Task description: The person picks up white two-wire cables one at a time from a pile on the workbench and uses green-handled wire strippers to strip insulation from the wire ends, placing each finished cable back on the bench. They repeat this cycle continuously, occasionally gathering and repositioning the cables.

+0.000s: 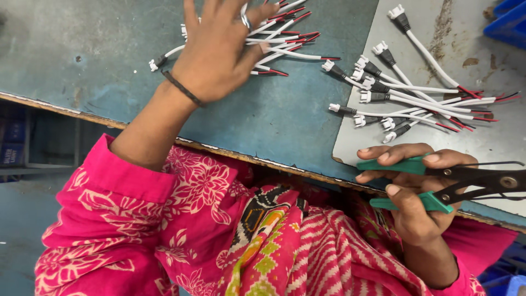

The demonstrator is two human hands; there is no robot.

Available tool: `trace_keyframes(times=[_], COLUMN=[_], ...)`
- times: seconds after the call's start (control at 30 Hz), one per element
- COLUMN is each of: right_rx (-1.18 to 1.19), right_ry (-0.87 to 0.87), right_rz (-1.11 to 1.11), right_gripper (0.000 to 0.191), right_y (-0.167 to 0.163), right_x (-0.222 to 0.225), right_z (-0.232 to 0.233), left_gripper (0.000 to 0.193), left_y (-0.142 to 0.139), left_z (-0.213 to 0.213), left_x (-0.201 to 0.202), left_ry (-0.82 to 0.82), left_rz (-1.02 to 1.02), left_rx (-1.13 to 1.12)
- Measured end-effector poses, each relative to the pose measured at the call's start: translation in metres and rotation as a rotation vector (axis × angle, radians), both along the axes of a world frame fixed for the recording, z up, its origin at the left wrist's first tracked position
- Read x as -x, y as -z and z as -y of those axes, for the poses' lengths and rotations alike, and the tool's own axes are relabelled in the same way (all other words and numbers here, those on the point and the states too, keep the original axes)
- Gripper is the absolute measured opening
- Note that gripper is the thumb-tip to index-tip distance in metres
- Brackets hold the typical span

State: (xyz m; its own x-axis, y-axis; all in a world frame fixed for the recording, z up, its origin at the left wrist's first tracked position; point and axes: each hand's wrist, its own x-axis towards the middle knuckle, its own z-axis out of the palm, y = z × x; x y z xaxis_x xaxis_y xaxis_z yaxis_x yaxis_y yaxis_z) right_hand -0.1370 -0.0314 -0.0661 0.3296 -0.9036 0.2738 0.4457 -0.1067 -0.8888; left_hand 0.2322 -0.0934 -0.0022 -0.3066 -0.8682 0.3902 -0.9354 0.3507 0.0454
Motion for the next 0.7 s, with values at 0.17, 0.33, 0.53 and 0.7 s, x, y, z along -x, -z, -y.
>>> trace_keyframes(times=[0.17, 0.33, 0.53, 0.7], right_rx=[0.006, 0.007, -0.003, -0.008], right_ry=[-0.005, -0.013, -0.015, -0.017], right_rz=[-0.007, -0.025, -0.023, -0.011], right_gripper=[0.058, 0.059, 0.058, 0.059], right_y=[-0.001, -0.002, -0.002, -0.003], right_x=[-0.001, 0.0, 0.001, -0.001], right_z=[0.001, 0.001, 0.001, 0.001], left_gripper=[0.02, 0.008, 0.013, 0.009], left_y=[-0.015, -0.006, 0.007, 0.006], left_z=[0.009, 0.008, 0.008, 0.009], left_x=[-0.005, -0.006, 0.005, 0.008], left_ry=[-0.046, 0.115, 0.1, 0.151], left_rz=[-0.329, -0.095, -0.059, -0.098], left_rx=[-0.16, -0.177, -0.182, -0.085])
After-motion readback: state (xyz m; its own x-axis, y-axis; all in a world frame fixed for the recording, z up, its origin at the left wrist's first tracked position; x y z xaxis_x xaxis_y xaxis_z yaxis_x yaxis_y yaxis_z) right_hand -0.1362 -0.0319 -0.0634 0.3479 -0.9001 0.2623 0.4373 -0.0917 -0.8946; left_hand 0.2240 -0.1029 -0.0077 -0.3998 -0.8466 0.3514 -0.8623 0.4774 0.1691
